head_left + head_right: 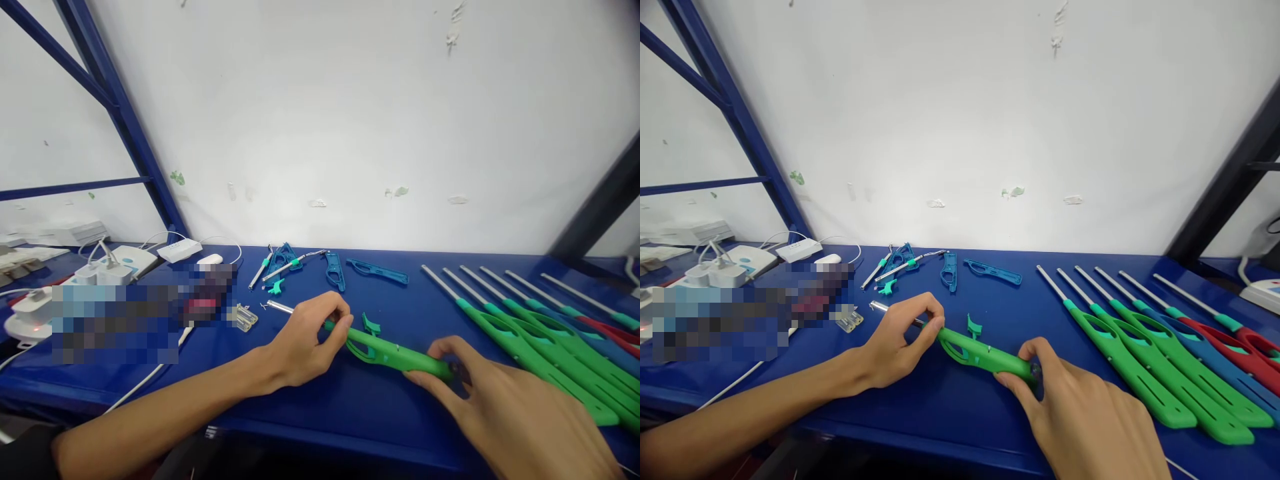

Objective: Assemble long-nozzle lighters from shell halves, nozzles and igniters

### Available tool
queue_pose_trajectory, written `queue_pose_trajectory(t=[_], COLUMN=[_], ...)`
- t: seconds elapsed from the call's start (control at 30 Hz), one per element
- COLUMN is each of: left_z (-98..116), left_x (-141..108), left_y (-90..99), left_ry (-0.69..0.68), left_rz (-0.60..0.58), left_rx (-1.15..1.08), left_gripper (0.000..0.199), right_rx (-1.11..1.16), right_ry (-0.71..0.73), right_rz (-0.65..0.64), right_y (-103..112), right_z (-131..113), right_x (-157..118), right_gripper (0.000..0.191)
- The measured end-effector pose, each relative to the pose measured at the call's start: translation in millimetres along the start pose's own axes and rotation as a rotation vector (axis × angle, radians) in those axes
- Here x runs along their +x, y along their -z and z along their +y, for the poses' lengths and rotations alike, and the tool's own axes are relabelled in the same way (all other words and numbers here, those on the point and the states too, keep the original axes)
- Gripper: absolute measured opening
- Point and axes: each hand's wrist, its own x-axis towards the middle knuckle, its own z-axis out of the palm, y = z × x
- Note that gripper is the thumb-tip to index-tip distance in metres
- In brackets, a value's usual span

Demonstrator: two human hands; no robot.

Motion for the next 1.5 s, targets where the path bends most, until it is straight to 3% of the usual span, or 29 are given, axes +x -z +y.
queue_pose_trajectory(t=[0.2,0.37,0.53,0.67,0.77,0.93,1.1,1.23,1.5], left_z=[-0.7,-0.3,1.2,0.9,-1.5,-6.0,-2.1,4.8,6.9], left_x=[-2.2,-4.9,-4.9,-3.8,-3.3,-2.9,-0.6,1.8,0.3], left_y=[-3.2,-4.5,-5.5,-6.1,-6.1,-7.4,-9.4,-9.5,-12.0], left_ry=[-0.065,-0.056,-0.039,-0.036,-0.049,-0.095,-0.083,-0.057,-0.058], left_rz=[-0.045,-0.110,-0.161,-0.151,-0.122,-0.043,0.013,0.029,0.030], left_rx=[-0.003,0.001,0.010,0.014,0.016,-0.022,-0.116,-0.170,-0.215], left_gripper=[0.010,0.009,0.011,0.010,0.008,0.012,0.020,0.024,0.033], right_rx=[0.001,0.012,0.130,0.295,0.478,0.543,0.647,0.766,0.884], right_ry=[0.038,0.014,-0.019,-0.066,-0.146,-0.254,-0.222,-0.367,-0.390], right_rz=[-0.036,-0.062,-0.218,-0.236,-0.127,0.171,0.460,0.454,0.451], right_y=[1.0,1.5,1.4,9.0,26.2,51.8,38.0,24.7,38.0], right_z=[5.1,1.7,-0.2,3.7,7.0,9.5,17.8,13.0,-27.7], right_x=[-0.5,-0.2,-1.4,-0.1,1.2,1.2,-0.1,-1.4,8.1], right_gripper=[0.031,0.037,0.030,0.022,0.028,0.030,0.019,0.020,0.016])
